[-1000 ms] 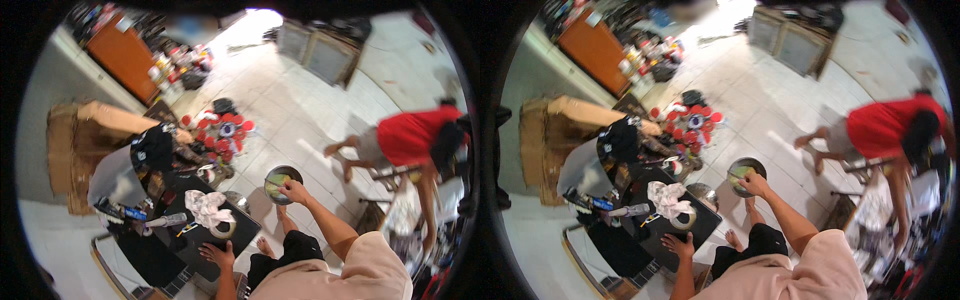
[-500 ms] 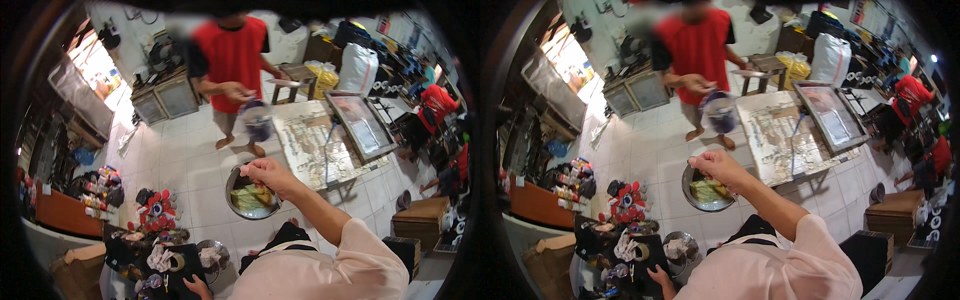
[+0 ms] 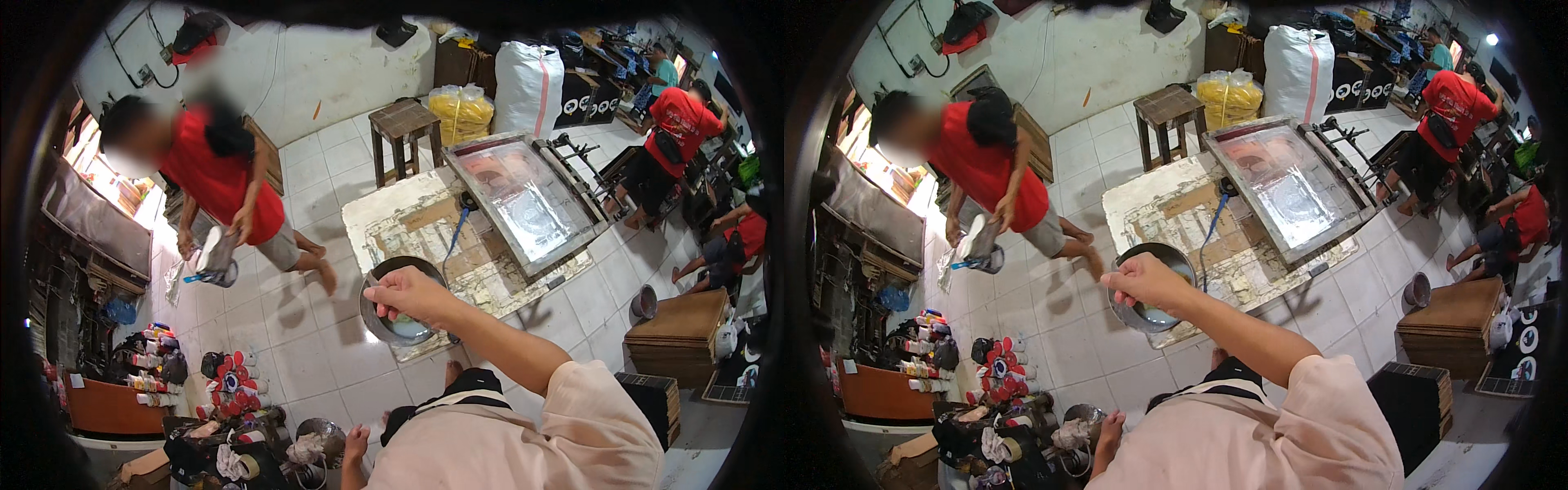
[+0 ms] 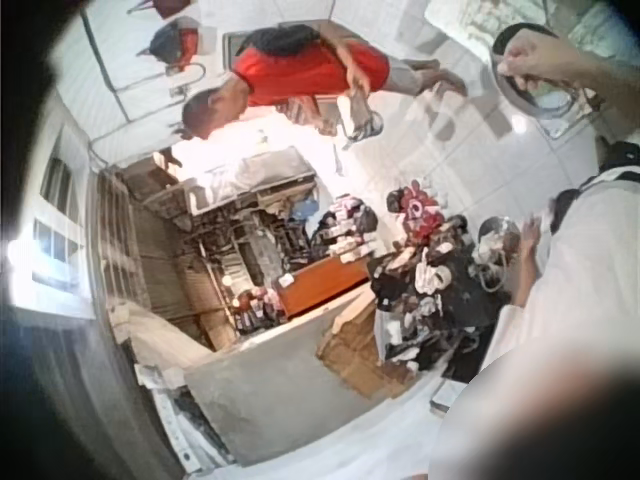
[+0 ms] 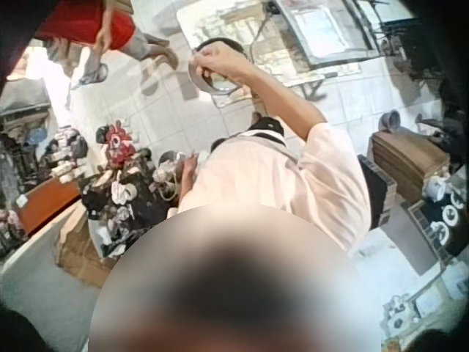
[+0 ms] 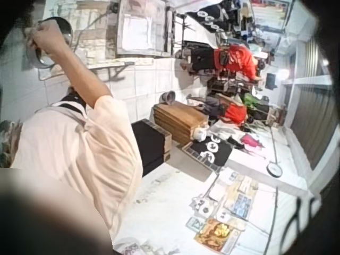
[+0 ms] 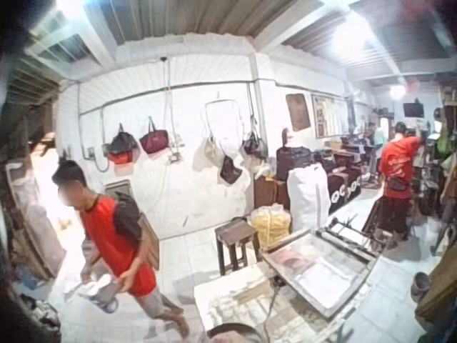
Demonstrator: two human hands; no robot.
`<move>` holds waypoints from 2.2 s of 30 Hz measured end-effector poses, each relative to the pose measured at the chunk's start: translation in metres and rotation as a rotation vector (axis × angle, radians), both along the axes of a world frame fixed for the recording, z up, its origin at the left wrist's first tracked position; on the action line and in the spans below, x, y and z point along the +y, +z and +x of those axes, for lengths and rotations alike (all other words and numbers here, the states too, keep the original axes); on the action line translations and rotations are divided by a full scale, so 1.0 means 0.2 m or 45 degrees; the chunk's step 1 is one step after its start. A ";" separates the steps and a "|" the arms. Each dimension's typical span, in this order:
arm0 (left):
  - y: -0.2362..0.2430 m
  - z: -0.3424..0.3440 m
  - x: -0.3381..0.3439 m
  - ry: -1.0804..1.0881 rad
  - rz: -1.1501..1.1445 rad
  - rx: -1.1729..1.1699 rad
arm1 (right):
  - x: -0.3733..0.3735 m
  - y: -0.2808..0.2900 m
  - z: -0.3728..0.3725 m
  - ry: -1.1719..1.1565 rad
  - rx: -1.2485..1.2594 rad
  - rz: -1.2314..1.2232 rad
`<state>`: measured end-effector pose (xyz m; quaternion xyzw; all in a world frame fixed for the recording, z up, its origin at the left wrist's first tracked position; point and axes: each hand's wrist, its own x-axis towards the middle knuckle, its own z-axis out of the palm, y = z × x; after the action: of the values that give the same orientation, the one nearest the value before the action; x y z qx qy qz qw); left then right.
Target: The person performs screen printing by placing a black t-shirt under a screen, pulling a squeegee across the mesh to transfer ink, and lifting the screen to reveal a white logo. They repeat this process on multiple shirts and later clean the screen with a spray bottle and a sponge.
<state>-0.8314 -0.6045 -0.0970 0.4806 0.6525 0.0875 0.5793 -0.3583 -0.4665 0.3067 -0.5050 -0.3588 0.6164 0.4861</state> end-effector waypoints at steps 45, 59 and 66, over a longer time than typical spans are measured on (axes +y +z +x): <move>-0.04 0.57 -0.03 0.541 -0.270 -0.155 | 0.56 -1.34 0.51 1.124 -1.886 -0.056; -0.05 0.46 0.07 0.556 -0.256 -0.101 | 0.52 -1.26 0.50 1.225 -1.883 -0.353; -0.09 0.36 0.18 0.520 -0.285 -0.042 | 0.58 -1.31 0.59 1.015 -1.415 -0.166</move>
<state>-0.7587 -0.5677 -0.1152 0.2698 0.7323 0.1380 0.6098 -0.2398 -0.3512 0.0447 -0.6038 -0.6755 0.4181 -0.0654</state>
